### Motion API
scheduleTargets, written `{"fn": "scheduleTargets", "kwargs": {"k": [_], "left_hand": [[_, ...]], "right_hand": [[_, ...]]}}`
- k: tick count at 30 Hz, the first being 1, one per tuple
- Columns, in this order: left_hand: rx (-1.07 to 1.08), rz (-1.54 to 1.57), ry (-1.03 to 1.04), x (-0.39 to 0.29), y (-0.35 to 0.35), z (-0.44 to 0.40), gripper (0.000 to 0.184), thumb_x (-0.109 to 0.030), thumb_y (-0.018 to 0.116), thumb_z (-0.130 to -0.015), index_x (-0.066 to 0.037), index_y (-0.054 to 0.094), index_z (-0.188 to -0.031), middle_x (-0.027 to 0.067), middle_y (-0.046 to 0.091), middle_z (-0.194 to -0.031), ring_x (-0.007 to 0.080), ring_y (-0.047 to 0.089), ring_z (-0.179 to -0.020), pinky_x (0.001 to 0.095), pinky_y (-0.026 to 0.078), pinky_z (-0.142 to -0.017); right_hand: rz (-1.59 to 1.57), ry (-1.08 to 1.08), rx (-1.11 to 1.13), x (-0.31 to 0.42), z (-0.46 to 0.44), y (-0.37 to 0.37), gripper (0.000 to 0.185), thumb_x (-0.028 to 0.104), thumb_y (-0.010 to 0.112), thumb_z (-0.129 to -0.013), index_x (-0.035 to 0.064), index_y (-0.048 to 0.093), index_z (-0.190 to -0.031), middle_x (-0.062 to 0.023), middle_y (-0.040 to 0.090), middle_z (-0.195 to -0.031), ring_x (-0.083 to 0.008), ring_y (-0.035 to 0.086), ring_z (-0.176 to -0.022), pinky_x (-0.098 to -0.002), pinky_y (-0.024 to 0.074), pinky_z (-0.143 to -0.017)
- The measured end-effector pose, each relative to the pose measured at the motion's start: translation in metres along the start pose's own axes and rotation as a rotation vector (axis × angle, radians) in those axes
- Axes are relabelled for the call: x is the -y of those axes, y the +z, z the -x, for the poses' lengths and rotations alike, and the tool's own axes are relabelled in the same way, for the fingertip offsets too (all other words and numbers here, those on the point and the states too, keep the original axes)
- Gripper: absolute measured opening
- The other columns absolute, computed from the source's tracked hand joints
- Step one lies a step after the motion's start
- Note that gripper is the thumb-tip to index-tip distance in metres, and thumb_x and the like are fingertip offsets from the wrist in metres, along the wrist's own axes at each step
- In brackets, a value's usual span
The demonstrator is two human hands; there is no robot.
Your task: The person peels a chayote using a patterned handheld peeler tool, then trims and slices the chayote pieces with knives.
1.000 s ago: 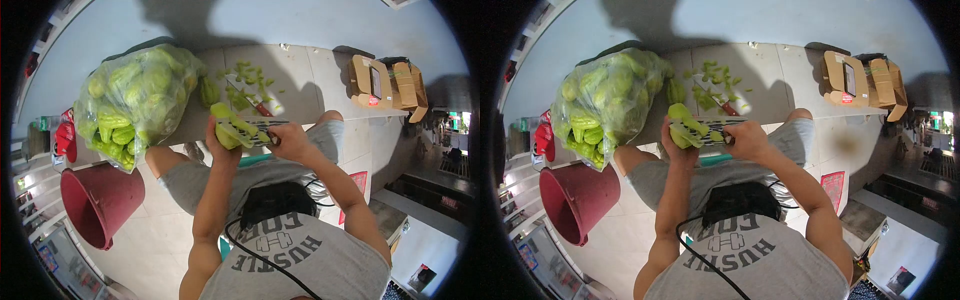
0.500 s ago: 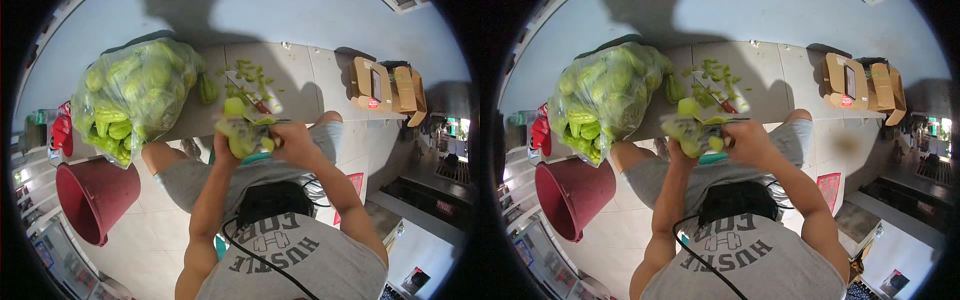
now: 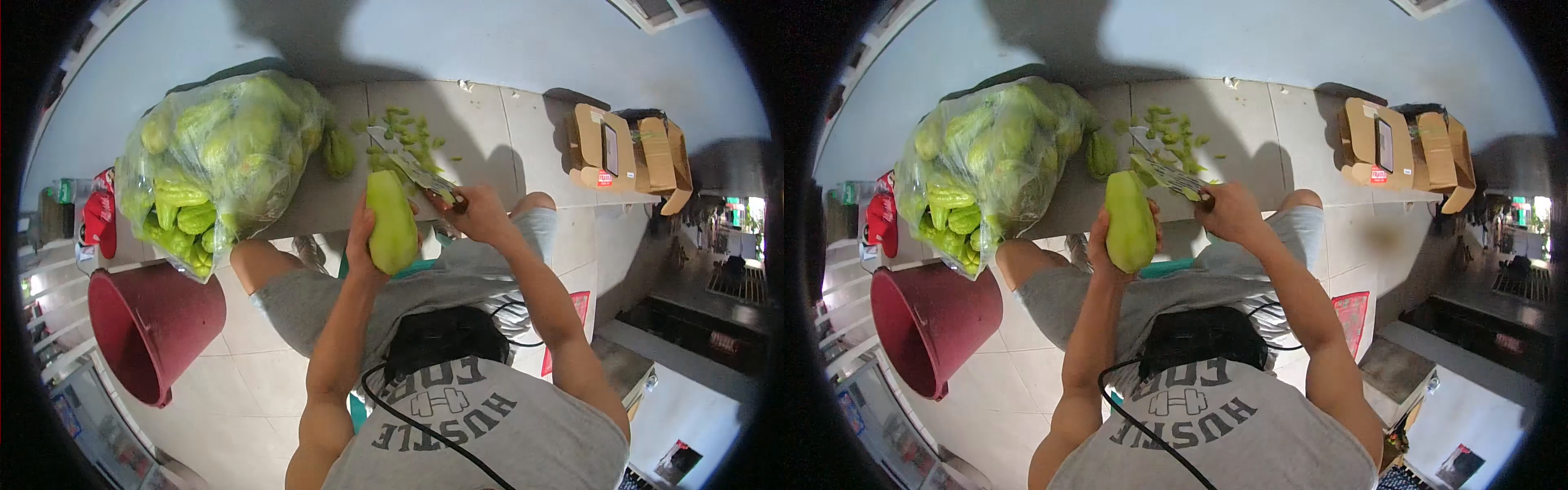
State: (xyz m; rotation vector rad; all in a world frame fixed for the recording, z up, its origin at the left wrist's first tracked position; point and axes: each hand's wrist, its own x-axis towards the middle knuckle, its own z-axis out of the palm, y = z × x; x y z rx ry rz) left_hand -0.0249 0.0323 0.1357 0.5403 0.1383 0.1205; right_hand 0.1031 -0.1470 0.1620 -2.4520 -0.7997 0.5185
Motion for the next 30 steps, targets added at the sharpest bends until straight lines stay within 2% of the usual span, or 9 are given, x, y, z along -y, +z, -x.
{"fn": "scheduleTargets", "kwargs": {"k": [5,8,11,14,16,19,25,27,30], "left_hand": [[-0.299,0.311,-0.018,-0.013,-0.006,-0.002,0.058,-0.054,0.051,-0.091,-0.008,0.053,-0.128,0.0181,0.061,-0.112,0.0293,0.063,-0.094,0.0471,0.051,-0.078],[-0.313,0.39,-0.031,-0.01,-0.026,-0.005,0.061,-0.055,0.05,-0.091,-0.005,0.057,-0.123,0.019,0.062,-0.112,0.0301,0.063,-0.094,0.0466,0.052,-0.081],[-0.486,0.345,-0.021,-0.014,-0.012,-0.012,0.059,-0.052,0.049,-0.09,0.001,0.059,-0.117,0.0187,0.064,-0.105,0.0304,0.063,-0.093,0.0441,0.053,-0.082],[-0.202,0.491,-0.112,-0.017,-0.016,-0.01,0.058,-0.049,0.05,-0.089,0.004,0.059,-0.113,0.0189,0.065,-0.099,0.0304,0.064,-0.091,0.0421,0.054,-0.083],[-0.249,0.532,-0.125,-0.018,-0.008,-0.008,0.058,-0.049,0.047,-0.089,0.005,0.059,-0.108,0.019,0.064,-0.097,0.0305,0.064,-0.088,0.0414,0.054,-0.081],[-0.271,0.518,-0.117,-0.014,-0.011,-0.008,0.057,-0.05,0.045,-0.09,0.004,0.059,-0.105,0.0182,0.064,-0.095,0.0297,0.064,-0.086,0.0406,0.054,-0.079],[-0.255,0.426,-0.061,-0.008,-0.022,-0.005,0.052,-0.048,0.046,-0.091,0.001,0.06,-0.101,0.0166,0.065,-0.094,0.0284,0.064,-0.085,0.0409,0.054,-0.08],[-0.544,0.38,-0.047,-0.01,-0.009,-0.001,0.048,-0.046,0.05,-0.089,-0.001,0.06,-0.101,0.0159,0.066,-0.095,0.0287,0.065,-0.087,0.0428,0.055,-0.081],[-0.483,0.413,-0.041,-0.01,-0.002,-0.001,0.044,-0.043,0.052,-0.089,-0.003,0.06,-0.103,0.0149,0.066,-0.095,0.0285,0.066,-0.087,0.0428,0.056,-0.081]], "right_hand": [[-0.055,-0.007,0.018,0.014,0.012,-0.004,0.021,0.016,0.071,-0.073,0.0004,0.066,-0.087,-0.0163,0.066,-0.068,-0.0371,0.065,-0.065,-0.0432,0.053,-0.063],[0.085,-0.086,-0.03,0.008,0.004,0.006,0.021,0.016,0.072,-0.071,0.002,0.064,-0.085,-0.0143,0.066,-0.069,-0.0344,0.065,-0.064,-0.042,0.0524,-0.061],[0.152,-0.351,-0.104,0.032,0.029,0.015,0.022,0.018,0.074,-0.066,0.0069,0.062,-0.081,-0.0087,0.064,-0.069,-0.0296,0.065,-0.065,-0.0401,0.0513,-0.061],[0.282,-0.602,-0.147,0.051,0.036,0.017,0.022,0.021,0.074,-0.063,0.0119,0.06,-0.078,-0.003,0.06,-0.068,-0.0231,0.064,-0.065,-0.0366,0.0489,-0.061],[0.357,-0.667,-0.177,0.058,0.035,0.019,0.019,0.021,0.072,-0.065,0.0134,0.057,-0.073,-0.0005,0.057,-0.064,-0.0194,0.062,-0.063,-0.034,0.0457,-0.062],[0.325,-0.679,-0.23,0.061,0.033,0.022,0.022,0.015,0.07,-0.057,0.0113,0.051,-0.067,-0.0025,0.05,-0.063,-0.0212,0.057,-0.061,-0.0342,0.0423,-0.059],[0.368,-0.592,-0.129,0.06,0.034,0.021,0.019,0.02,0.072,-0.063,0.0135,0.057,-0.072,-0.0011,0.057,-0.064,-0.0203,0.063,-0.064,-0.0345,0.0449,-0.062],[0.336,-0.516,-0.137,0.045,0.027,0.019,0.02,0.02,0.073,-0.062,0.0135,0.058,-0.073,-0.0013,0.057,-0.065,-0.0212,0.063,-0.065,-0.0351,0.046,-0.062],[0.315,-0.494,-0.121,0.047,0.028,0.01,0.023,0.02,0.074,-0.06,0.0135,0.058,-0.075,-0.0016,0.059,-0.066,-0.0226,0.064,-0.066,-0.036,0.048,-0.063]]}}
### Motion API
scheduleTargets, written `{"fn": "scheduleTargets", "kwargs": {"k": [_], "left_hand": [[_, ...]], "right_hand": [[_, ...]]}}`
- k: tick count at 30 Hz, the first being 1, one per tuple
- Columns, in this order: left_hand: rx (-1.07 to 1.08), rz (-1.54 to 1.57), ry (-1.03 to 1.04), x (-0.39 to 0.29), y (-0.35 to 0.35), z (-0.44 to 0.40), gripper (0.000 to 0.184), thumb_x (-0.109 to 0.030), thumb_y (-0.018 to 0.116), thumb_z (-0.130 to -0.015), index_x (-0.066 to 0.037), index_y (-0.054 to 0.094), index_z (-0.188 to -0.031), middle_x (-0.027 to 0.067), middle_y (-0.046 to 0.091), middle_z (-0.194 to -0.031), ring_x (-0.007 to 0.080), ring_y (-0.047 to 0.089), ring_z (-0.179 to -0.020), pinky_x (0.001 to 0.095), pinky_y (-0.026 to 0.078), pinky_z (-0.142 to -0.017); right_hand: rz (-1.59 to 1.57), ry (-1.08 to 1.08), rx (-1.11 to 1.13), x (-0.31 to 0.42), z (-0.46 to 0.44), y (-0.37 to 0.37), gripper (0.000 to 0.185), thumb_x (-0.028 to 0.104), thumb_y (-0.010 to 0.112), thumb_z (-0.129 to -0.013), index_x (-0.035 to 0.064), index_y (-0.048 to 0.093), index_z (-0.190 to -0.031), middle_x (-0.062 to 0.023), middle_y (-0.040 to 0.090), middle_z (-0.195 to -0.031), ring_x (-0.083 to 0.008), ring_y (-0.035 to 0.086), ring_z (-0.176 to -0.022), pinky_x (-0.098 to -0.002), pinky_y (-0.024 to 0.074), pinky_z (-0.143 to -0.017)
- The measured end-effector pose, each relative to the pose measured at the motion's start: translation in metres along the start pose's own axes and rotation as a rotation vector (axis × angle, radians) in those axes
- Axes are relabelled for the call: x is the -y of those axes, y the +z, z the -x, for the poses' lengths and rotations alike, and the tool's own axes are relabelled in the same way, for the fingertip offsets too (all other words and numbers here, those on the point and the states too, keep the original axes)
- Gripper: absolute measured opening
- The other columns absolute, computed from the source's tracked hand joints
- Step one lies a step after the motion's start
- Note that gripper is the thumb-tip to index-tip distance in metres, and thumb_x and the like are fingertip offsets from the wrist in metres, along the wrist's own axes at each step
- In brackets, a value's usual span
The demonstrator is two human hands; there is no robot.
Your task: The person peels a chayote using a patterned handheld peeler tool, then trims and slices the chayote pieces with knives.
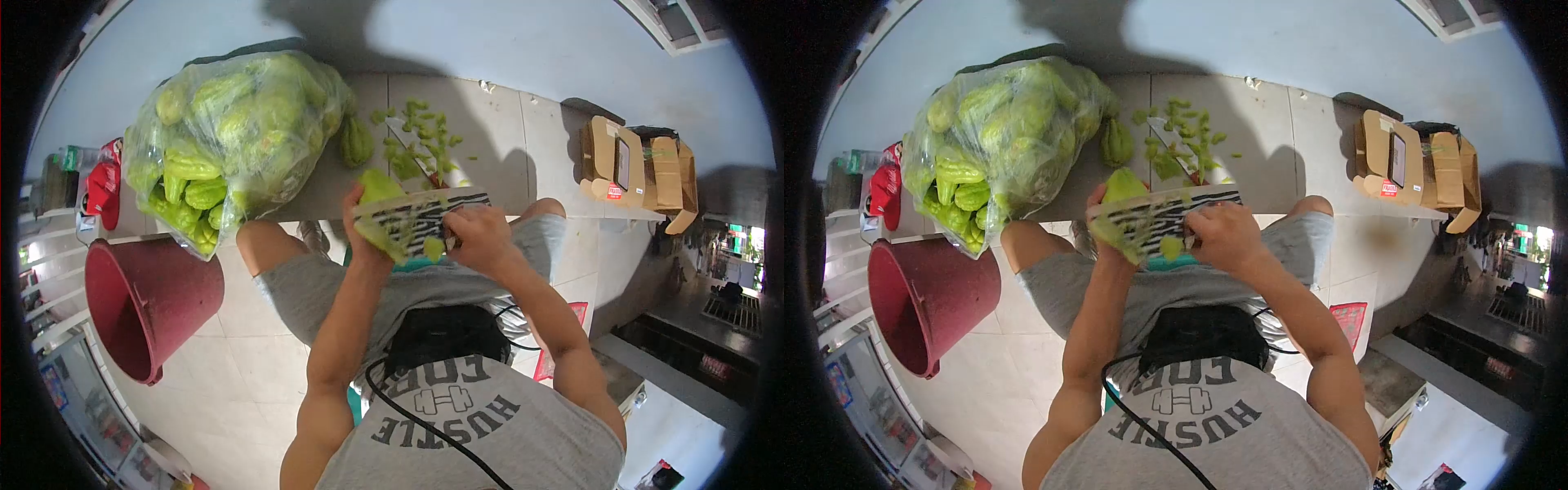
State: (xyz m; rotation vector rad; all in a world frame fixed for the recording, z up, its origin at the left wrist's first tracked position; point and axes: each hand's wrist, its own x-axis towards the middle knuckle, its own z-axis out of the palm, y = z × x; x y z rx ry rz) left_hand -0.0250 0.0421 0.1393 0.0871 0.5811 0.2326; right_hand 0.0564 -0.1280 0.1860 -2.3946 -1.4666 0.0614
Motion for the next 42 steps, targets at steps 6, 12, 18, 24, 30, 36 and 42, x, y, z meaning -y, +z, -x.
{"fn": "scheduleTargets", "kwargs": {"k": [6,12,18,24,30,36,42], "left_hand": [[0.154,-0.026,-0.114,-0.004,0.0,-0.005,0.052,-0.046,0.042,-0.091,0.001,0.059,-0.104,0.018,0.066,-0.09,0.0283,0.066,-0.082,0.0425,0.056,-0.079],[0.115,-0.014,-0.102,0.0,0.002,-0.003,0.053,-0.048,0.043,-0.092,0.001,0.061,-0.101,0.0174,0.066,-0.09,0.0277,0.066,-0.081,0.0405,0.055,-0.077],[-0.03,-0.004,-0.038,0.009,-0.001,-0.002,0.05,-0.049,0.049,-0.09,-0.002,0.061,-0.101,0.0147,0.067,-0.095,0.0275,0.066,-0.086,0.0402,0.055,-0.079],[0.191,0.069,-0.194,-0.003,-0.007,-0.011,0.053,-0.049,0.047,-0.089,0.0,0.06,-0.104,0.0174,0.067,-0.095,0.0302,0.066,-0.086,0.0434,0.056,-0.08],[0.244,0.077,-0.155,-0.003,-0.013,-0.011,0.055,-0.049,0.044,-0.091,0.001,0.06,-0.105,0.017,0.067,-0.095,0.0303,0.067,-0.086,0.0446,0.056,-0.08],[-0.076,-0.04,0.059,0.01,0.004,0.003,0.058,-0.055,0.051,-0.087,-0.005,0.059,-0.115,0.0143,0.066,-0.091,0.0295,0.067,-0.085,0.0444,0.055,-0.08],[0.163,-0.002,-0.13,-0.002,0.001,-0.002,0.057,-0.054,0.054,-0.085,-0.003,0.059,-0.11,0.0153,0.066,-0.091,0.0279,0.066,-0.082,0.0437,0.055,-0.079]], "right_hand": [[-0.017,-0.114,0.026,0.021,0.001,-0.013,0.026,0.021,0.075,-0.059,0.0135,0.057,-0.077,-0.0015,0.06,-0.068,-0.0223,0.064,-0.068,-0.036,0.0483,-0.063],[0.024,-0.105,0.028,0.022,0.005,-0.01,0.026,0.023,0.075,-0.061,0.0128,0.057,-0.077,-0.0023,0.061,-0.069,-0.0222,0.065,-0.068,-0.0353,0.0482,-0.064],[-0.02,0.001,0.035,-0.003,0.0,-0.006,0.022,0.021,0.073,-0.063,0.0118,0.058,-0.076,-0.005,0.063,-0.07,-0.0254,0.065,-0.067,-0.0373,0.05,-0.064],[-0.045,-0.077,0.056,0.016,0.004,-0.013,0.025,0.02,0.074,-0.059,0.012,0.056,-0.074,-0.0041,0.061,-0.07,-0.0253,0.063,-0.066,-0.0385,0.0488,-0.06],[-0.008,-0.062,0.003,0.018,0.002,-0.012,0.027,0.017,0.076,-0.058,0.0117,0.054,-0.074,-0.004,0.059,-0.071,-0.0246,0.062,-0.067,-0.0381,0.0473,-0.058],[-0.051,0.017,0.031,0.0,-0.006,-0.016,0.026,0.018,0.076,-0.06,0.0118,0.057,-0.076,-0.0057,0.061,-0.07,-0.027,0.063,-0.066,-0.0395,0.0496,-0.059],[-0.091,-0.018,0.122,0.017,0.002,-0.024,0.023,0.017,0.074,-0.061,0.0118,0.059,-0.077,-0.0065,0.063,-0.069,-0.0291,0.065,-0.065,-0.0411,0.0517,-0.062]]}}
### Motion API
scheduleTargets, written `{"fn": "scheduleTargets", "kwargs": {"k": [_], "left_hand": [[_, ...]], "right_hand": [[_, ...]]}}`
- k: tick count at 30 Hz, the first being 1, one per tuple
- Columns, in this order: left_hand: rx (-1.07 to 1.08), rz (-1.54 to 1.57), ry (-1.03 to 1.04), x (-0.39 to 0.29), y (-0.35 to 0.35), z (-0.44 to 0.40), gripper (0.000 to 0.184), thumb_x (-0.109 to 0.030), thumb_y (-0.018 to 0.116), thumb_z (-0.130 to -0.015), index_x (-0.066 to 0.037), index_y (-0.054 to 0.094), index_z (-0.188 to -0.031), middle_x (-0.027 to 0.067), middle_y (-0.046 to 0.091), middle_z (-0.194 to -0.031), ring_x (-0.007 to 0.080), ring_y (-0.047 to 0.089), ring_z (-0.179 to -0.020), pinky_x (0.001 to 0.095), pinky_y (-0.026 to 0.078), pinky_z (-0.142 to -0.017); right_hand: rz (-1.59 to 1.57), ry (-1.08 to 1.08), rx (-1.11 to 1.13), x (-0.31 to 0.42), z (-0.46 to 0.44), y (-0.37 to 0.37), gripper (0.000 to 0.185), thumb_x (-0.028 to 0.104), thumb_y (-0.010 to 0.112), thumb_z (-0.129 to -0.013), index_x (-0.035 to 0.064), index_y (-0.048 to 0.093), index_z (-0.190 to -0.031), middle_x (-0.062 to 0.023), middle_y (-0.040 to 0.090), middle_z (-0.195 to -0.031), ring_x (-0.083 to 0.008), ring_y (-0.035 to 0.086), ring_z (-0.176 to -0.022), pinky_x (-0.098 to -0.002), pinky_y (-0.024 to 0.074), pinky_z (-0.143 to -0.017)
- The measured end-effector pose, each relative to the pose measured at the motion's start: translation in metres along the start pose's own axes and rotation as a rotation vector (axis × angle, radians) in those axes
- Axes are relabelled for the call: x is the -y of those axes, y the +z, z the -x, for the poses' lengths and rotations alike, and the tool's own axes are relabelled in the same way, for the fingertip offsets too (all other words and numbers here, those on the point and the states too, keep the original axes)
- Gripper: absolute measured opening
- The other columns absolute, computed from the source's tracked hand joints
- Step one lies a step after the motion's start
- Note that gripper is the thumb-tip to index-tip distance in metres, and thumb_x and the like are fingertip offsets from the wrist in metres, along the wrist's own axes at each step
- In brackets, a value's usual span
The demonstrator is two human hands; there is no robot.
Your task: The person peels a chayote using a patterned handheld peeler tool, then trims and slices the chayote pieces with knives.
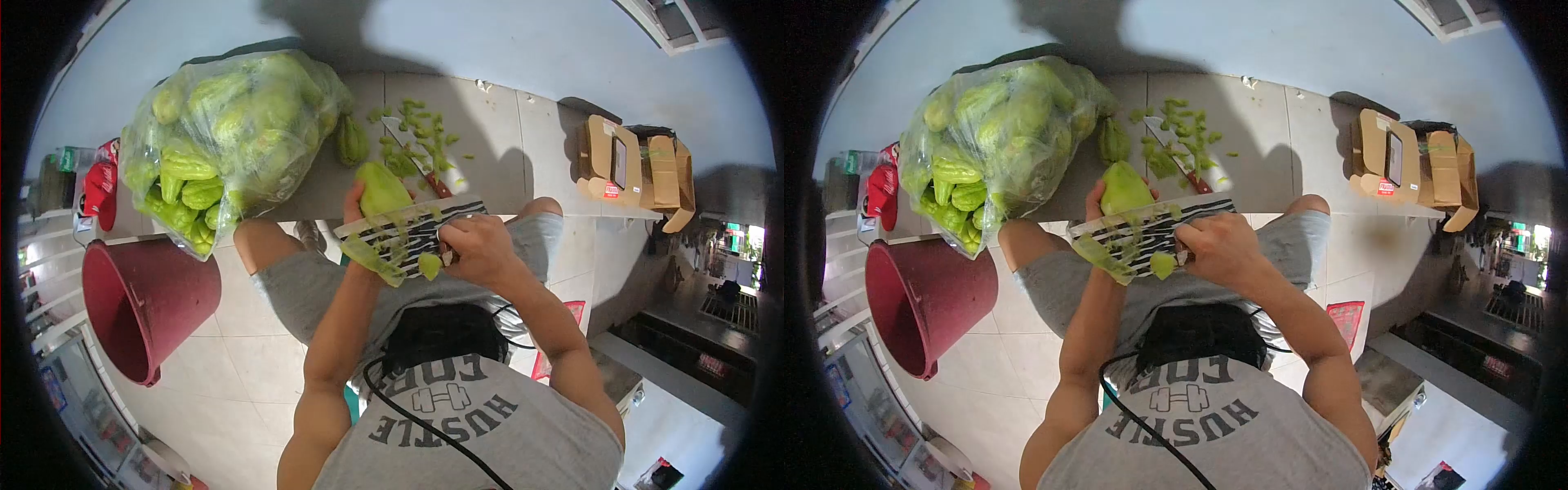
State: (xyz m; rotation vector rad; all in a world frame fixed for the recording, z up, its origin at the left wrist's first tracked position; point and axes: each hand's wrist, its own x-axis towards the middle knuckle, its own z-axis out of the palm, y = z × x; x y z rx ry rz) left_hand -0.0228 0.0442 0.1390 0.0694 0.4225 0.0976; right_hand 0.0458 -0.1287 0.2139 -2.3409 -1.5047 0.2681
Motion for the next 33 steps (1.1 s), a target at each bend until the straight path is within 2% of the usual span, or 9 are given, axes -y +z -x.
{"fn": "scheduleTargets", "kwargs": {"k": [4,6,9,14,16,19,22,24,33], "left_hand": [[0.046,-0.019,0.03,0.003,0.0,0.006,0.05,-0.046,0.052,-0.09,-0.003,0.057,-0.116,0.0148,0.063,-0.1,0.0275,0.066,-0.089,0.0404,0.058,-0.077],[-0.143,-0.117,0.17,0.005,0.004,0.003,0.051,-0.045,0.05,-0.091,-0.003,0.055,-0.119,0.015,0.064,-0.101,0.0271,0.065,-0.09,0.0402,0.056,-0.078],[-0.009,-0.115,0.147,0.001,-0.003,0.006,0.051,-0.044,0.049,-0.091,-0.003,0.055,-0.12,0.0154,0.064,-0.104,0.0276,0.064,-0.094,0.0404,0.054,-0.083],[-0.055,-0.143,0.13,-0.002,-0.001,0.004,0.053,-0.046,0.047,-0.093,-0.004,0.054,-0.124,0.0161,0.064,-0.108,0.028,0.063,-0.098,0.0417,0.052,-0.087],[-0.064,-0.165,0.143,-0.001,0.0,0.001,0.053,-0.046,0.046,-0.093,-0.004,0.054,-0.125,0.0161,0.063,-0.109,0.0281,0.063,-0.099,0.0423,0.052,-0.087],[-0.127,-0.161,0.145,0.003,-0.007,0.007,0.055,-0.047,0.044,-0.093,-0.005,0.053,-0.128,0.0164,0.063,-0.113,0.0286,0.062,-0.102,0.0439,0.051,-0.09],[0.021,-0.238,0.082,0.004,-0.015,0.007,0.058,-0.047,0.044,-0.094,-0.005,0.05,-0.133,0.0171,0.061,-0.117,0.0298,0.061,-0.105,0.0444,0.049,-0.093],[-0.037,-0.334,0.206,0.004,-0.009,0.008,0.06,-0.046,0.044,-0.094,-0.005,0.047,-0.136,0.018,0.06,-0.121,0.0306,0.06,-0.107,0.0434,0.049,-0.095],[-0.023,-0.42,0.219,-0.001,-0.003,0.006,0.059,-0.043,0.047,-0.093,-0.004,0.046,-0.137,0.0172,0.059,-0.121,0.0299,0.06,-0.11,0.043,0.05,-0.093]], "right_hand": [[-0.045,0.078,-0.047,-0.015,0.0,0.011,0.023,0.018,0.074,-0.06,0.0108,0.059,-0.077,-0.0065,0.064,-0.069,-0.0293,0.065,-0.067,-0.0411,0.052,-0.063],[-0.077,0.107,-0.024,-0.019,0.0,0.011,0.023,0.018,0.074,-0.061,0.0104,0.06,-0.077,-0.0074,0.064,-0.07,-0.0295,0.066,-0.068,-0.0413,0.0518,-0.063],[-0.087,0.138,0.024,-0.011,0.002,0.003,0.022,0.017,0.074,-0.062,0.0095,0.06,-0.077,-0.0089,0.064,-0.071,-0.03,0.066,-0.069,-0.0417,0.0516,-0.063],[-0.15,0.108,-0.061,-0.023,0.007,0.005,0.024,0.016,0.076,-0.063,0.0088,0.057,-0.074,-0.0101,0.059,-0.064,-0.0322,0.063,-0.062,-0.0405,0.0485,-0.056],[-0.1,0.207,-0.005,-0.032,0.009,0.006,0.022,0.018,0.074,-0.063,0.0079,0.062,-0.079,-0.0114,0.064,-0.07,-0.0329,0.065,-0.067,-0.0432,0.0518,-0.061],[-0.131,0.177,0.034,-0.02,0.01,-0.003,0.021,0.018,0.073,-0.064,0.0083,0.063,-0.08,-0.0122,0.064,-0.069,-0.0339,0.065,-0.065,-0.0438,0.0519,-0.061],[-0.169,0.16,0.022,-0.013,0.007,-0.009,0.02,0.017,0.073,-0.064,0.0083,0.063,-0.08,-0.0121,0.064,-0.067,-0.0342,0.065,-0.065,-0.0437,0.0523,-0.062],[-0.156,0.2,0.02,-0.024,0.009,-0.002,0.02,0.017,0.072,-0.064,0.0081,0.063,-0.079,-0.0122,0.064,-0.066,-0.0341,0.065,-0.065,-0.0437,0.0524,-0.062],[-0.153,0.258,0.004,-0.035,0.008,0.008,0.02,0.018,0.073,-0.066,0.0068,0.063,-0.079,-0.0136,0.064,-0.067,-0.0351,0.065,-0.066,-0.0452,0.0521,-0.063]]}}
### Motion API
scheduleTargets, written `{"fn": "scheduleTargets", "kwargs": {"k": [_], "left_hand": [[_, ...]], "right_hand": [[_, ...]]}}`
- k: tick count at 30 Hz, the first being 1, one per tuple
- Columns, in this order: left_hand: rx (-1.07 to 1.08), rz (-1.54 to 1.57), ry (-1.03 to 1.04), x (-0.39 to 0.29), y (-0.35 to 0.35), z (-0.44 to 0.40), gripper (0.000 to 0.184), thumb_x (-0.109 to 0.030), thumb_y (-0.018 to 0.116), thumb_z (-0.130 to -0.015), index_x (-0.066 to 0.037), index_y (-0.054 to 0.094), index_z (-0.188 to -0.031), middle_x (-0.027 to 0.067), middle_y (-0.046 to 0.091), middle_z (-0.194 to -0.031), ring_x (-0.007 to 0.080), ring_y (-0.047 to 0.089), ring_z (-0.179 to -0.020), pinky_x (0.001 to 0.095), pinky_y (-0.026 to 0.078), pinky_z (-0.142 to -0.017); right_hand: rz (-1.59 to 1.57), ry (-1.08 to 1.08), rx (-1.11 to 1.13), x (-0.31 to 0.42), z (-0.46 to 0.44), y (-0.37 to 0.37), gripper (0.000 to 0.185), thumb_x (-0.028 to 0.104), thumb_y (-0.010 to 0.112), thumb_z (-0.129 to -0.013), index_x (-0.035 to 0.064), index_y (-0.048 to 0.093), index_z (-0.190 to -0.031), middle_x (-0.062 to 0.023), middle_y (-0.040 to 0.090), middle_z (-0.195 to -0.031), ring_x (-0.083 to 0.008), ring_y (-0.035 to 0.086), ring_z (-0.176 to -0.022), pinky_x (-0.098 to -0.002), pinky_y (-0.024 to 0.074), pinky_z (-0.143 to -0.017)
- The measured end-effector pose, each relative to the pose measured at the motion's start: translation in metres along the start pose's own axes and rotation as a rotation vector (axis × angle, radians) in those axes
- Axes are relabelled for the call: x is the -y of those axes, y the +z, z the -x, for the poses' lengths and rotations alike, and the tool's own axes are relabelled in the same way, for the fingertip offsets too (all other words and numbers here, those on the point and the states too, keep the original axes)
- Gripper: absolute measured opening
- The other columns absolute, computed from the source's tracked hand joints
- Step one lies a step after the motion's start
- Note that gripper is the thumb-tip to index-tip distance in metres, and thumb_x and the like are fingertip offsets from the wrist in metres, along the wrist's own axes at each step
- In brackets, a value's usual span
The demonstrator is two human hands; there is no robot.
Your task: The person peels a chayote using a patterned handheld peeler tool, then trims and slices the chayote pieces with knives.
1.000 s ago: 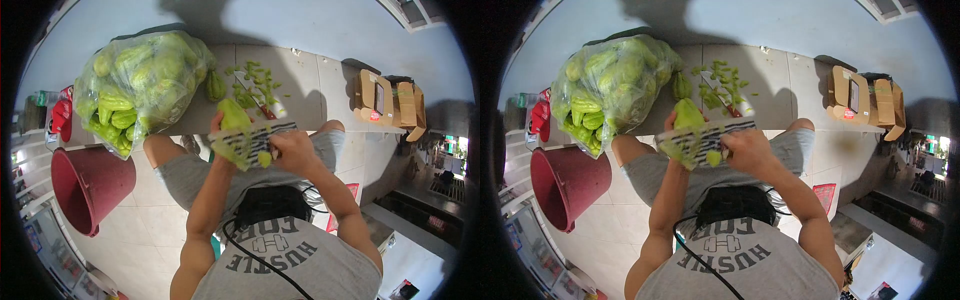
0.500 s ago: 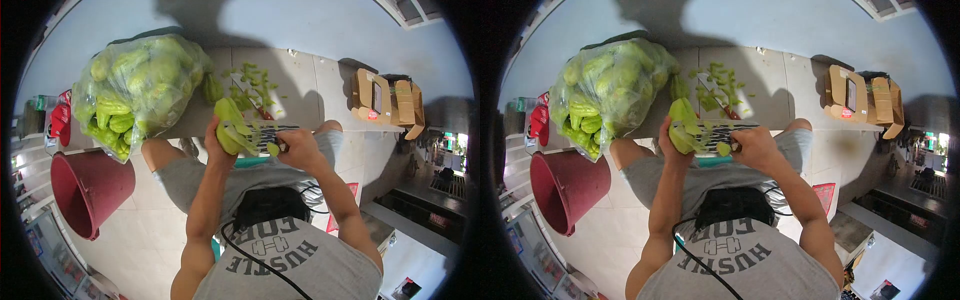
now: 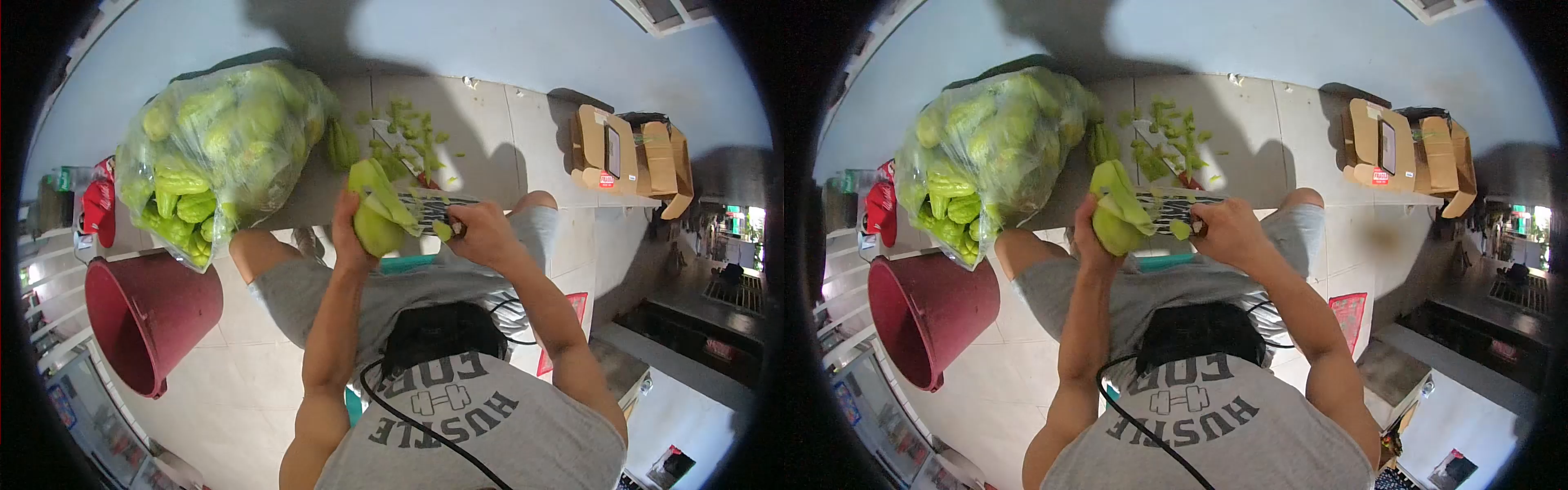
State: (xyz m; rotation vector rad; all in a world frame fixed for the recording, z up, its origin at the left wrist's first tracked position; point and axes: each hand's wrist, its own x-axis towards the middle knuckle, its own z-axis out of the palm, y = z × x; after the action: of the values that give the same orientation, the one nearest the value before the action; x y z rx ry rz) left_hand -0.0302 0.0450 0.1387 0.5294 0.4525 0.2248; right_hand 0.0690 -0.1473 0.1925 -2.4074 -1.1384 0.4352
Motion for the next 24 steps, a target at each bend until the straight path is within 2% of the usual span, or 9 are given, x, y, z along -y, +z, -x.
{"fn": "scheduleTargets", "kwargs": {"k": [2,4,6,9,13,15,19,21,24], "left_hand": [[-0.045,0.008,0.023,-0.005,0.008,0.004,0.058,-0.043,0.047,-0.093,-0.004,0.047,-0.136,0.0171,0.059,-0.121,0.0297,0.06,-0.109,0.0431,0.05,-0.093],[-0.105,0.018,0.027,-0.005,0.009,0.009,0.056,-0.042,0.047,-0.094,-0.004,0.048,-0.135,0.0169,0.06,-0.121,0.0295,0.061,-0.109,0.0432,0.051,-0.093],[0.006,0.1,0.041,-0.008,0.005,0.006,0.055,-0.041,0.047,-0.094,-0.004,0.049,-0.135,0.0166,0.059,-0.122,0.0298,0.061,-0.109,0.044,0.051,-0.093],[0.059,0.056,0.019,-0.005,-0.001,0.0,0.057,-0.042,0.047,-0.094,-0.003,0.048,-0.136,0.0165,0.059,-0.123,0.0295,0.061,-0.109,0.0439,0.051,-0.093],[-0.054,0.017,0.04,-0.004,0.003,0.002,0.059,-0.043,0.046,-0.094,-0.003,0.047,-0.137,0.0162,0.059,-0.124,0.029,0.061,-0.108,0.0429,0.051,-0.093],[0.037,0.084,0.01,-0.005,-0.003,0.004,0.061,-0.044,0.046,-0.094,-0.002,0.046,-0.138,0.0159,0.059,-0.123,0.0293,0.061,-0.107,0.0444,0.052,-0.091],[0.03,0.057,0.042,-0.01,-0.001,-0.001,0.062,-0.044,0.046,-0.093,-0.002,0.045,-0.139,0.0167,0.059,-0.12,0.031,0.062,-0.103,0.0479,0.053,-0.086],[0.153,0.025,-0.12,-0.013,-0.008,0.001,0.063,-0.045,0.046,-0.093,-0.001,0.045,-0.138,0.0181,0.059,-0.117,0.0317,0.063,-0.1,0.0502,0.054,-0.082],[0.131,0.103,-0.116,0.001,-0.015,-0.002,0.061,-0.045,0.046,-0.093,-0.001,0.047,-0.134,0.0191,0.059,-0.115,0.0313,0.064,-0.095,0.0484,0.054,-0.078]], "right_hand": [[0.043,0.018,0.008,-0.003,-0.002,0.004,0.019,0.017,0.073,-0.066,0.0068,0.063,-0.079,-0.0136,0.064,-0.067,-0.0352,0.065,-0.066,-0.0454,0.0521,-0.063],[0.044,-0.046,-0.08,0.005,0.004,0.003,0.018,0.018,0.072,-0.066,0.0072,0.064,-0.077,-0.0138,0.064,-0.066,-0.0356,0.065,-0.066,-0.046,0.0521,-0.063],[0.038,-0.044,-0.07,0.006,0.002,-0.001,0.018,0.018,0.073,-0.067,0.0074,0.064,-0.077,-0.0136,0.064,-0.066,-0.0355,0.065,-0.066,-0.046,0.052,-0.063],[0.054,0.0,-0.055,-0.006,-0.008,0.004,0.018,0.02,0.074,-0.068,0.0076,0.064,-0.078,-0.0136,0.064,-0.066,-0.0355,0.065,-0.067,-0.0462,0.0519,-0.062],[0.026,0.041,-0.007,-0.009,-0.007,0.004,0.019,0.021,0.073,-0.07,0.0071,0.064,-0.079,-0.0142,0.064,-0.068,-0.0358,0.065,-0.067,-0.0462,0.0519,-0.062],[0.041,0.059,-0.015,0.0,-0.002,0.004,0.018,0.021,0.072,-0.071,0.0067,0.063,-0.078,-0.0147,0.064,-0.069,-0.0359,0.065,-0.068,-0.0463,0.0521,-0.063],[0.117,0.053,-0.013,-0.007,-0.013,-0.001,0.017,0.02,0.071,-0.073,0.0065,0.066,-0.082,-0.0164,0.066,-0.072,-0.0367,0.066,-0.072,-0.0468,0.0527,-0.068],[0.117,0.12,-0.006,-0.025,-0.024,0.009,0.019,0.021,0.071,-0.074,0.0061,0.067,-0.085,-0.0171,0.067,-0.074,-0.0374,0.066,-0.073,-0.0471,0.0527,-0.069],[0.089,0.21,0.021,-0.027,-0.027,0.004,0.024,0.023,0.071,-0.075,0.0049,0.069,-0.09,-0.018,0.068,-0.076,-0.0383,0.067,-0.074,-0.0469,0.0533,-0.071]]}}
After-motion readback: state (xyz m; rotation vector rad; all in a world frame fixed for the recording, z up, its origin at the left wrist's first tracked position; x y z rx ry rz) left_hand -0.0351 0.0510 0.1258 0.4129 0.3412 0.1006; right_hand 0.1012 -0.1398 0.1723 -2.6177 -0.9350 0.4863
